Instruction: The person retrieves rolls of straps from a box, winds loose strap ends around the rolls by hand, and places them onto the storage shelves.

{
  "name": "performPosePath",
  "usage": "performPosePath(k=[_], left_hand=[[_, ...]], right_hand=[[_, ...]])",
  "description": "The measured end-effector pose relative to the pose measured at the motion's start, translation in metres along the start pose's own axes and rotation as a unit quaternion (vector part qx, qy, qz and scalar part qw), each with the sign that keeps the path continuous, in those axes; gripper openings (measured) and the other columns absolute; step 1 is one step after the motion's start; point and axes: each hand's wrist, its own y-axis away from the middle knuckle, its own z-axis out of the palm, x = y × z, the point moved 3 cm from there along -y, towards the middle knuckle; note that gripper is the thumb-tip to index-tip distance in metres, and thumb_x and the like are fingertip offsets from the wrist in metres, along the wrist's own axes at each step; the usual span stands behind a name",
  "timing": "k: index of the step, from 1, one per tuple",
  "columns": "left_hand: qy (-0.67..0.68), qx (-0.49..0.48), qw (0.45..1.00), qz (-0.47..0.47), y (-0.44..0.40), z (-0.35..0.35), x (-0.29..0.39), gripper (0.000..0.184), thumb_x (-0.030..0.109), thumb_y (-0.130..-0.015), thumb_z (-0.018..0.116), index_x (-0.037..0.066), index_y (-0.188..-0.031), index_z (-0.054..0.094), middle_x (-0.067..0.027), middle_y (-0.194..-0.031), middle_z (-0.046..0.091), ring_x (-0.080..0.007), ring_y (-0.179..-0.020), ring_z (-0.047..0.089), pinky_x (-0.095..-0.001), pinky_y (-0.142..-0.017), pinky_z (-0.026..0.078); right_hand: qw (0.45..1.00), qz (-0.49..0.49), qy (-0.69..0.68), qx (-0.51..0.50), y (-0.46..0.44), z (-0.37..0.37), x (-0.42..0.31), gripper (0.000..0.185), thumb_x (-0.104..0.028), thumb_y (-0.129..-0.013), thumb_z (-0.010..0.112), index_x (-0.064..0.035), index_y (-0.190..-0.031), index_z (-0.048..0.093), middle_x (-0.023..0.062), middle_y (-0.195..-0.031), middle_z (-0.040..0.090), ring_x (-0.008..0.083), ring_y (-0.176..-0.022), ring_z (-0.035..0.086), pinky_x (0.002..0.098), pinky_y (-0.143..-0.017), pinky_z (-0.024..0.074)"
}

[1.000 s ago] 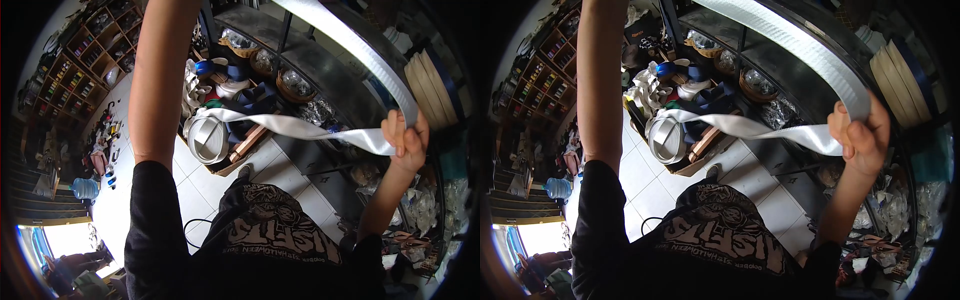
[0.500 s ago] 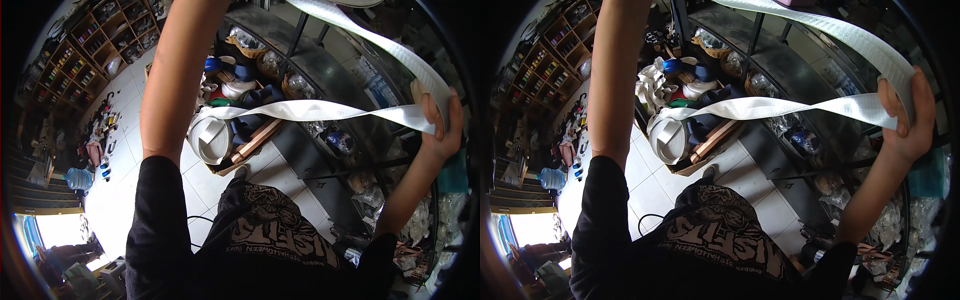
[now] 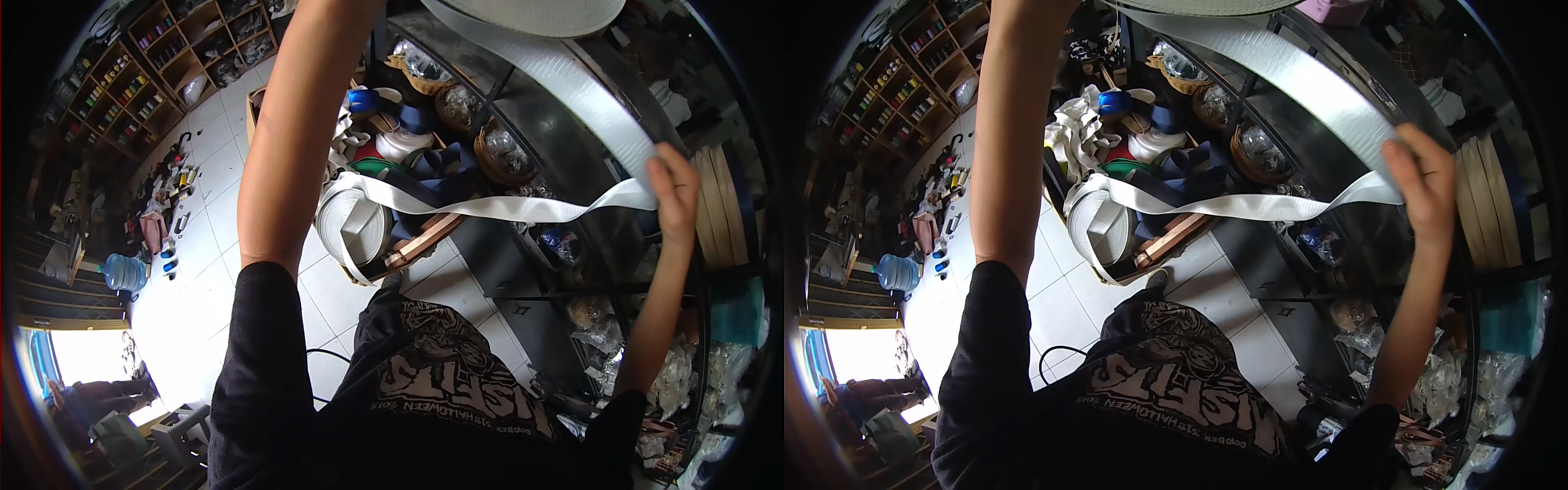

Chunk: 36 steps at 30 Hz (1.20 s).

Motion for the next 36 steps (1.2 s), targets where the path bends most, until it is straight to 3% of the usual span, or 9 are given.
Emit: performPosePath(k=[5, 8, 12, 18, 22, 27, 31, 34, 36], left_hand=[[0.013, -0.025, 1.000, -0.002, 0.005, -0.007, -0.008, 0.053, 0.036, -0.090, 0.061, -0.013, -0.108, 0.060, -0.0166, -0.091, 0.065, -0.0177, -0.072, 0.061, -0.0289, -0.061, 0.047], [-0.013, 0.016, 1.000, 0.002, 0.015, -0.006, 0.004, 0.052, 0.038, -0.090, 0.060, -0.011, -0.108, 0.061, -0.0145, -0.089, 0.065, -0.0164, -0.070, 0.061, -0.0279, -0.061, 0.046], [-0.067, 0.031, 0.994, 0.081, 0.021, -0.026, 0.020, 0.048, 0.039, -0.090, 0.059, -0.006, -0.106, 0.064, -0.0099, -0.084, 0.065, -0.0138, -0.068, 0.058, -0.0265, -0.061, 0.045], [-0.168, 0.140, 0.964, 0.152, 0.019, -0.069, 0.055, 0.039, 0.034, -0.093, 0.055, -0.002, -0.103, 0.065, -0.0071, -0.082, 0.064, -0.0136, -0.067, 0.058, -0.0263, -0.062, 0.047], [-0.333, 0.131, 0.906, 0.225, 0.028, -0.175, 0.105, 0.034, 0.027, -0.092, 0.057, -0.003, -0.106, 0.063, -0.0093, -0.089, 0.066, -0.0151, -0.074, 0.062, -0.0262, -0.067, 0.050], [-0.506, 0.224, 0.790, 0.262, 0.080, -0.266, 0.172, 0.036, 0.027, -0.093, 0.055, -0.001, -0.115, 0.058, -0.0141, -0.099, 0.064, -0.0203, -0.084, 0.063, -0.0294, -0.072, 0.052], [-0.670, 0.229, 0.642, 0.295, 0.124, -0.298, 0.209, 0.038, 0.027, -0.093, 0.054, 0.000, -0.122, 0.055, -0.0180, -0.108, 0.062, -0.0244, -0.092, 0.064, -0.0319, -0.076, 0.054], [-0.802, 0.153, 0.472, 0.332, 0.151, -0.309, 0.212, 0.041, 0.026, -0.094, 0.053, 0.001, -0.127, 0.052, -0.0208, -0.114, 0.060, -0.0275, -0.098, 0.064, -0.0338, -0.079, 0.056], [-0.762, 0.195, 0.542, 0.295, 0.169, -0.321, 0.204, 0.044, 0.028, -0.094, 0.053, 0.001, -0.129, 0.050, -0.0221, -0.117, 0.059, -0.0290, -0.101, 0.063, -0.0351, -0.081, 0.056]], right_hand=[[0.978, 0.050, -0.117, -0.164, 0.014, 0.082, 0.041, 0.055, -0.034, -0.072, 0.078, 0.0021, -0.108, 0.059, 0.0036, -0.078, 0.059, 0.0101, -0.074, 0.057, 0.0237, -0.066, 0.0438], [0.883, 0.130, -0.330, -0.309, 0.033, 0.150, 0.061, 0.058, -0.036, -0.073, 0.079, -0.0027, -0.115, 0.058, 0.0001, -0.083, 0.058, 0.0077, -0.077, 0.056, 0.0218, -0.067, 0.0448], [0.979, 0.066, -0.192, 0.012, 0.041, 0.229, 0.053, 0.036, -0.012, -0.078, 0.075, -0.0028, -0.108, 0.058, -0.0007, -0.076, 0.056, 0.0065, -0.065, 0.047, 0.0213, -0.059, 0.0383], [0.985, 0.045, -0.166, 0.026, 0.009, 0.311, 0.030, 0.022, -0.011, -0.083, 0.068, -0.0029, -0.101, 0.060, 0.0070, -0.076, 0.059, 0.0161, -0.067, 0.056, 0.0278, -0.062, 0.0456], [0.984, -0.170, -0.025, -0.035, -0.023, 0.354, 0.025, 0.043, -0.025, -0.072, 0.077, -0.0031, -0.105, 0.060, 0.0132, -0.102, 0.060, 0.0304, -0.085, 0.059, 0.0389, -0.078, 0.0483], [0.934, 0.044, 0.149, -0.323, -0.028, 0.433, 0.033, 0.046, -0.037, -0.074, 0.070, -0.0050, -0.106, 0.063, 0.0153, -0.115, 0.061, 0.0368, -0.102, 0.060, 0.0440, -0.083, 0.0495], [0.951, 0.079, 0.106, -0.281, -0.054, 0.453, 0.044, 0.015, -0.020, -0.078, 0.065, -0.0089, -0.086, 0.071, 0.0136, -0.090, 0.067, 0.0324, -0.083, 0.065, 0.0421, -0.074, 0.0519], [0.980, -0.036, 0.007, -0.193, -0.053, 0.439, 0.022, 0.014, -0.016, -0.077, 0.065, -0.0088, -0.088, 0.070, 0.0120, -0.086, 0.066, 0.0326, -0.081, 0.064, 0.0413, -0.072, 0.0518], [0.976, -0.056, 0.037, -0.206, -0.041, 0.427, 0.007, 0.012, -0.014, -0.077, 0.066, -0.0086, -0.087, 0.070, 0.0089, -0.088, 0.065, 0.0305, -0.079, 0.064, 0.0397, -0.070, 0.0518]])
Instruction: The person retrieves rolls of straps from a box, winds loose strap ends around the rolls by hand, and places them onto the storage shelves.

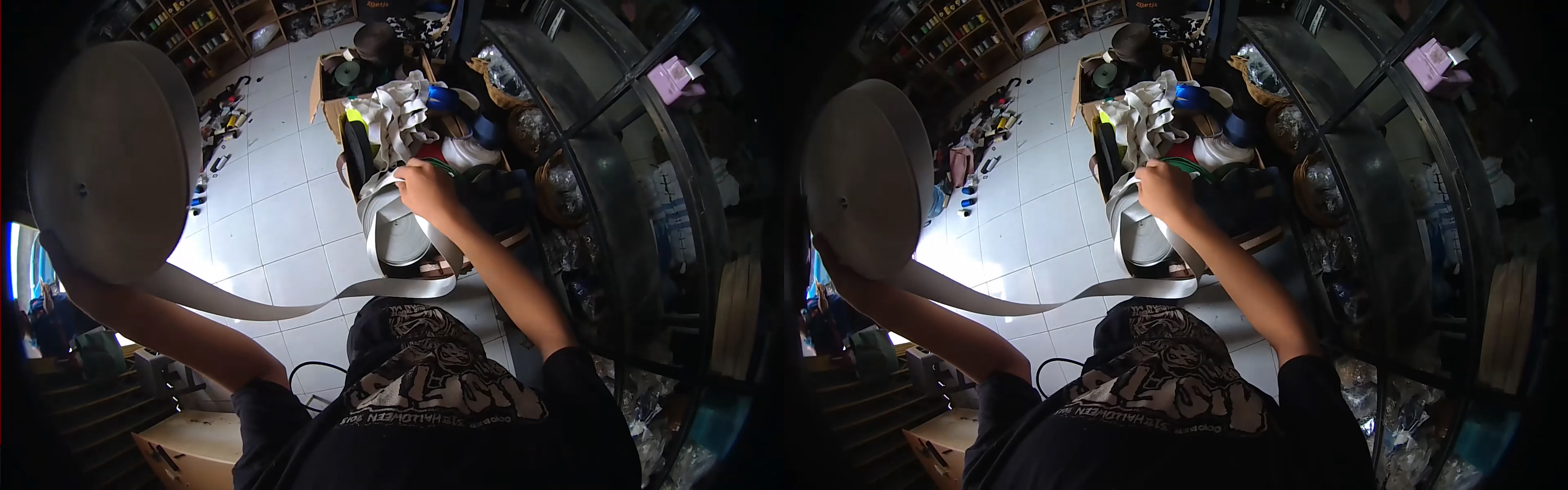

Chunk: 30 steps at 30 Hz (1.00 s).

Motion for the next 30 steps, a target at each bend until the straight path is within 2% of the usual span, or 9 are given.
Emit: performPosePath(k=[3, 6, 10, 14, 18, 22, 26, 29, 30], left_hand=[[0.162, 0.009, 0.958, -0.238, 0.027, 0.003, 0.011, 0.051, 0.034, -0.094, 0.053, -0.003, -0.129, 0.049, -0.0220, -0.121, 0.057, -0.0297, -0.105, 0.061, -0.0362, -0.085, 0.053], [0.270, 0.074, 0.821, -0.498, 0.035, 0.015, 0.056, 0.060, 0.041, -0.093, 0.054, -0.006, -0.130, 0.046, -0.0211, -0.123, 0.054, -0.0292, -0.108, 0.058, -0.0370, -0.091, 0.049], [0.270, 0.060, 0.811, -0.516, 0.050, 0.022, 0.054, 0.062, 0.045, -0.092, 0.053, -0.004, -0.130, 0.047, -0.0189, -0.127, 0.052, -0.0289, -0.115, 0.052, -0.0395, -0.099, 0.041], [0.285, 0.084, 0.798, -0.524, 0.049, 0.030, 0.069, 0.065, 0.046, -0.092, 0.054, -0.003, -0.132, 0.045, -0.0177, -0.131, 0.048, -0.0287, -0.122, 0.046, -0.0402, -0.104, 0.034], [0.319, 0.083, 0.788, -0.520, 0.046, 0.036, 0.091, 0.070, 0.050, -0.090, 0.055, -0.003, -0.134, 0.043, -0.0179, -0.133, 0.046, -0.0299, -0.125, 0.043, -0.0408, -0.106, 0.030], [0.303, 0.053, 0.783, -0.541, 0.050, 0.045, 0.086, 0.076, 0.053, -0.088, 0.057, -0.004, -0.136, 0.041, -0.0191, -0.133, 0.045, -0.0322, -0.123, 0.043, -0.0416, -0.105, 0.032], [0.331, 0.017, 0.769, -0.546, 0.056, 0.050, 0.088, 0.079, 0.054, -0.087, 0.058, -0.004, -0.136, 0.039, -0.0197, -0.133, 0.045, -0.0328, -0.121, 0.045, -0.0421, -0.101, 0.037], [0.388, 0.005, 0.742, -0.546, 0.055, 0.059, 0.096, 0.072, 0.051, -0.088, 0.057, -0.005, -0.130, 0.045, -0.0195, -0.125, 0.050, -0.0303, -0.114, 0.051, -0.0407, -0.094, 0.044], [0.408, -0.007, 0.741, -0.533, 0.055, 0.062, 0.098, 0.068, 0.050, -0.088, 0.057, -0.005, -0.127, 0.049, -0.0190, -0.120, 0.054, -0.0284, -0.109, 0.055, -0.0388, -0.090, 0.047]], right_hand=[[0.996, -0.064, 0.015, 0.060, 0.019, -0.010, -0.004, 0.010, -0.012, -0.076, 0.067, -0.0076, -0.084, 0.069, 0.0065, -0.090, 0.064, 0.0283, -0.078, 0.064, 0.0372, -0.069, 0.0516], [0.994, -0.090, -0.015, 0.057, 0.029, -0.017, -0.001, 0.008, -0.011, -0.076, 0.067, -0.0057, -0.082, 0.068, 0.0070, -0.088, 0.063, 0.0289, -0.077, 0.063, 0.0372, -0.068, 0.0514], [0.978, -0.078, -0.114, -0.160, 0.027, 0.009, -0.004, 0.019, -0.021, -0.080, 0.068, -0.0027, -0.079, 0.066, 0.0091, -0.091, 0.063, 0.0291, -0.073, 0.062, 0.0364, -0.071, 0.0507], [0.991, -0.003, -0.074, 0.115, 0.029, 0.009, 0.013, 0.041, -0.032, -0.080, 0.070, -0.0049, -0.109, 0.060, 0.0162, -0.108, 0.060, 0.0333, -0.095, 0.059, 0.0382, -0.085, 0.0474], [0.984, 0.160, -0.079, -0.022, 0.023, 0.037, 0.040, 0.074, -0.039, -0.071, 0.076, 0.0026, -0.124, 0.046, 0.0234, -0.107, 0.056, 0.0367, -0.105, 0.054, 0.0427, -0.091, 0.0448], [0.984, 0.128, 0.027, -0.122, 0.010, 0.046, 0.046, 0.073, -0.043, -0.067, 0.077, 0.0020, -0.120, 0.054, 0.0240, -0.113, 0.057, 0.0365, -0.108, 0.053, 0.0404, -0.094, 0.0440], [0.995, 0.093, -0.002, 0.040, 0.019, 0.031, 0.027, 0.049, -0.030, -0.073, 0.075, -0.0018, -0.110, 0.061, 0.0166, -0.109, 0.060, 0.0337, -0.104, 0.055, 0.0401, -0.090, 0.0451], [0.972, -0.041, -0.193, 0.126, 0.007, 0.001, -0.001, 0.048, -0.032, -0.079, 0.070, -0.0048, -0.117, 0.058, 0.0140, -0.106, 0.060, 0.0282, -0.101, 0.058, 0.0370, -0.086, 0.0460], [0.938, 0.059, -0.340, -0.021, 0.004, -0.026, -0.021, 0.045, -0.031, -0.085, 0.068, -0.0030, -0.119, 0.058, 0.0107, -0.114, 0.059, 0.0204, -0.106, 0.057, 0.0312, -0.086, 0.0459]])
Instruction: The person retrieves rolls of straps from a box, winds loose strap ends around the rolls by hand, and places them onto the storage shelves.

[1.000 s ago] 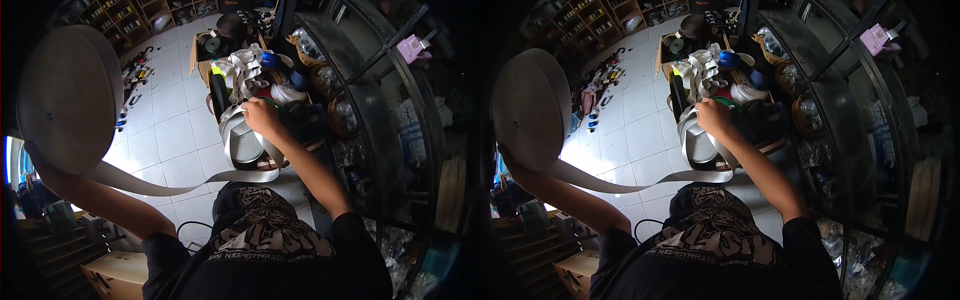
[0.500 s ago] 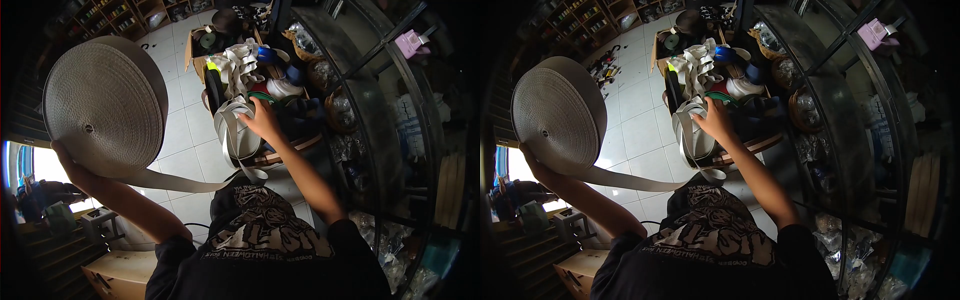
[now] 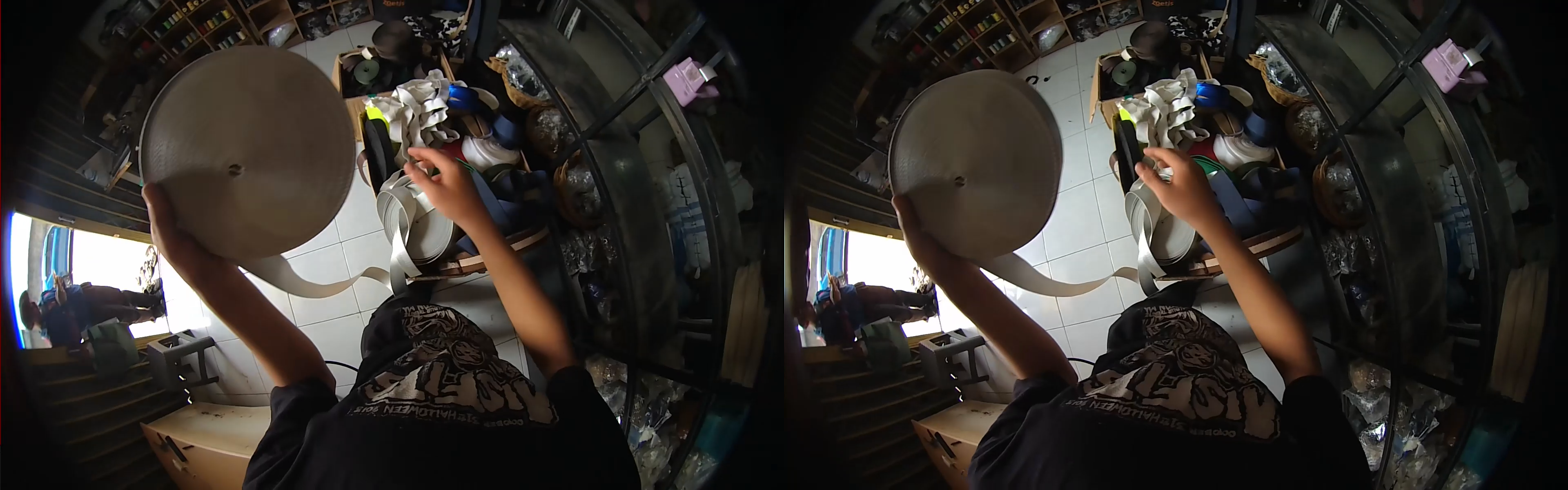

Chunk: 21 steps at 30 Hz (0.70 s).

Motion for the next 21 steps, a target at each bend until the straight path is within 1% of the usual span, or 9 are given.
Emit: performPosePath(k=[2, 5, 6, 8, 9, 12, 14, 17, 21], left_hand=[[-0.040, -0.080, 0.995, 0.041, -0.003, 0.003, -0.005, 0.059, 0.046, -0.090, 0.056, -0.005, -0.120, 0.053, -0.0166, -0.109, 0.059, -0.0246, -0.096, 0.060, -0.0342, -0.081, 0.050], [-0.025, -0.162, 0.984, 0.071, 0.009, 0.030, -0.005, 0.041, 0.036, -0.093, 0.055, -0.002, -0.106, 0.061, -0.0079, -0.089, 0.063, -0.0133, -0.079, 0.060, -0.0234, -0.071, 0.047], [-0.010, -0.183, 0.980, 0.074, 0.017, 0.041, -0.005, 0.034, 0.032, -0.094, 0.055, 0.000, -0.100, 0.064, -0.0042, -0.081, 0.063, -0.0086, -0.074, 0.058, -0.0191, -0.068, 0.045], [0.029, -0.212, 0.976, 0.039, 0.027, 0.060, -0.010, 0.034, 0.032, -0.093, 0.057, 0.000, -0.098, 0.063, -0.0020, -0.079, 0.061, -0.0074, -0.070, 0.055, -0.0188, -0.064, 0.041], [0.048, -0.227, 0.972, 0.020, 0.030, 0.068, -0.013, 0.034, 0.032, -0.092, 0.058, -0.001, -0.097, 0.063, -0.0009, -0.078, 0.060, -0.0068, -0.068, 0.053, -0.0187, -0.062, 0.040], [0.052, -0.276, 0.959, 0.023, 0.042, 0.089, -0.015, 0.039, 0.032, -0.090, 0.061, -0.004, -0.107, 0.062, -0.0046, -0.085, 0.063, -0.0082, -0.074, 0.057, -0.0201, -0.068, 0.044], [0.060, -0.289, 0.955, 0.032, 0.052, 0.103, -0.019, 0.042, 0.030, -0.090, 0.062, -0.005, -0.112, 0.061, -0.0069, -0.089, 0.065, -0.0097, -0.078, 0.058, -0.0208, -0.072, 0.045], [0.060, -0.310, 0.949, 0.019, 0.074, 0.124, -0.023, 0.047, 0.034, -0.089, 0.064, -0.006, -0.113, 0.059, -0.0087, -0.094, 0.064, -0.0114, -0.084, 0.058, -0.0232, -0.077, 0.046], [0.128, -0.381, 0.915, -0.038, 0.111, 0.150, -0.040, 0.057, 0.038, -0.089, 0.064, -0.006, -0.122, 0.050, -0.0101, -0.104, 0.061, -0.0141, -0.096, 0.056, -0.0270, -0.086, 0.044]], right_hand=[[0.962, 0.024, -0.268, -0.046, 0.005, -0.019, -0.053, 0.063, -0.041, -0.085, 0.067, -0.0011, -0.130, 0.048, 0.0091, -0.122, 0.055, 0.0171, -0.112, 0.053, 0.0303, -0.090, 0.0438], [0.928, -0.128, -0.346, -0.055, 0.016, -0.044, -0.098, 0.074, -0.041, -0.084, 0.068, 0.0002, -0.137, 0.038, 0.0110, -0.124, 0.053, 0.0177, -0.113, 0.051, 0.0303, -0.091, 0.0437], [0.923, -0.149, -0.347, -0.070, 0.018, -0.045, -0.101, 0.078, -0.042, -0.082, 0.071, -0.0005, -0.138, 0.036, 0.0110, -0.126, 0.051, 0.0180, -0.116, 0.049, 0.0304, -0.093, 0.0431], [0.913, -0.187, -0.348, -0.100, 0.025, -0.045, -0.106, 0.089, -0.043, -0.077, 0.075, -0.0020, -0.142, 0.030, 0.0109, -0.130, 0.048, 0.0185, -0.120, 0.046, 0.0304, -0.096, 0.0418], [0.927, -0.161, -0.334, -0.061, 0.031, -0.044, -0.105, 0.090, -0.042, -0.071, 0.080, -0.0025, -0.138, 0.035, 0.0099, -0.126, 0.050, 0.0188, -0.117, 0.049, 0.0315, -0.095, 0.0437], [0.884, -0.074, -0.462, 0.014, 0.043, -0.042, -0.101, 0.079, -0.039, -0.074, 0.077, -0.0017, -0.134, 0.041, 0.0087, -0.123, 0.053, 0.0215, -0.114, 0.053, 0.0363, -0.096, 0.0430], [0.862, -0.064, -0.502, 0.045, 0.048, -0.047, -0.088, 0.072, -0.041, -0.077, 0.073, -0.0032, -0.131, 0.044, 0.0093, -0.121, 0.056, 0.0242, -0.111, 0.055, 0.0389, -0.094, 0.0452], [0.864, -0.078, -0.482, 0.125, 0.059, -0.069, -0.081, 0.070, -0.045, -0.080, 0.068, -0.0036, -0.132, 0.043, 0.0111, -0.123, 0.055, 0.0261, -0.113, 0.054, 0.0392, -0.095, 0.0442], [0.840, -0.169, -0.462, 0.230, 0.076, -0.109, -0.074, 0.068, -0.043, -0.086, 0.061, -0.0014, -0.135, 0.039, 0.0135, -0.130, 0.050, 0.0292, -0.119, 0.050, 0.0438, -0.101, 0.0402]])
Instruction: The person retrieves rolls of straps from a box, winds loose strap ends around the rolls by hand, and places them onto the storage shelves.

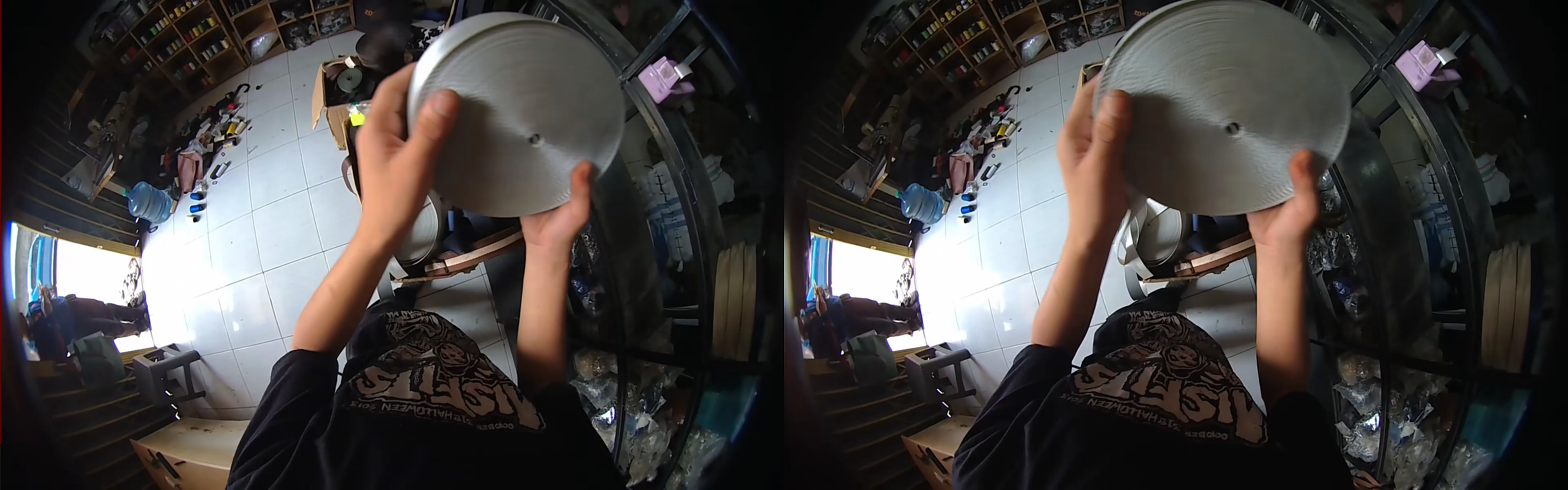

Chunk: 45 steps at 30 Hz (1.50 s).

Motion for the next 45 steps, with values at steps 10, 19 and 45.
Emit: performPosePath(k=[10, 19, 45], left_hand=[[0.091, -0.184, 0.978, -0.032, 0.048, 0.096, -0.053, 0.054, 0.024, -0.098, 0.046, -0.007, -0.138, 0.024, -0.0147, -0.126, 0.046, -0.0210, -0.120, 0.042, -0.0320, -0.104, 0.029], [0.067, -0.090, 0.994, -0.009, 0.022, 0.082, -0.080, 0.055, 0.033, -0.099, 0.044, -0.005, -0.137, 0.031, -0.0136, -0.125, 0.048, -0.0196, -0.117, 0.044, -0.0313, -0.101, 0.031], [0.031, -0.060, 0.996, -0.052, -0.009, 0.081, -0.067, 0.045, 0.031, -0.095, 0.055, -0.005, -0.122, 0.054, -0.0116, -0.110, 0.063, -0.0147, -0.102, 0.056, -0.0260, -0.091, 0.041]], right_hand=[[0.966, -0.130, 0.068, 0.212, 0.010, -0.037, -0.071, 0.067, -0.052, -0.093, 0.042, -0.0014, -0.136, 0.037, 0.0148, -0.133, 0.046, 0.0300, -0.123, 0.045, 0.0453, -0.104, 0.0367], [0.998, 0.012, 0.045, 0.039, 0.043, -0.060, -0.014, 0.092, -0.053, -0.077, 0.067, -0.0065, -0.144, 0.025, 0.0114, -0.147, 0.029, 0.0315, -0.136, 0.027, 0.0501, -0.112, 0.0225], [0.992, 0.004, -0.034, 0.122, 0.039, -0.068, -0.015, 0.068, -0.037, -0.085, 0.065, -0.0062, -0.138, 0.037, 0.0098, -0.138, 0.044, 0.0283, -0.128, 0.040, 0.0460, -0.108, 0.0288]])
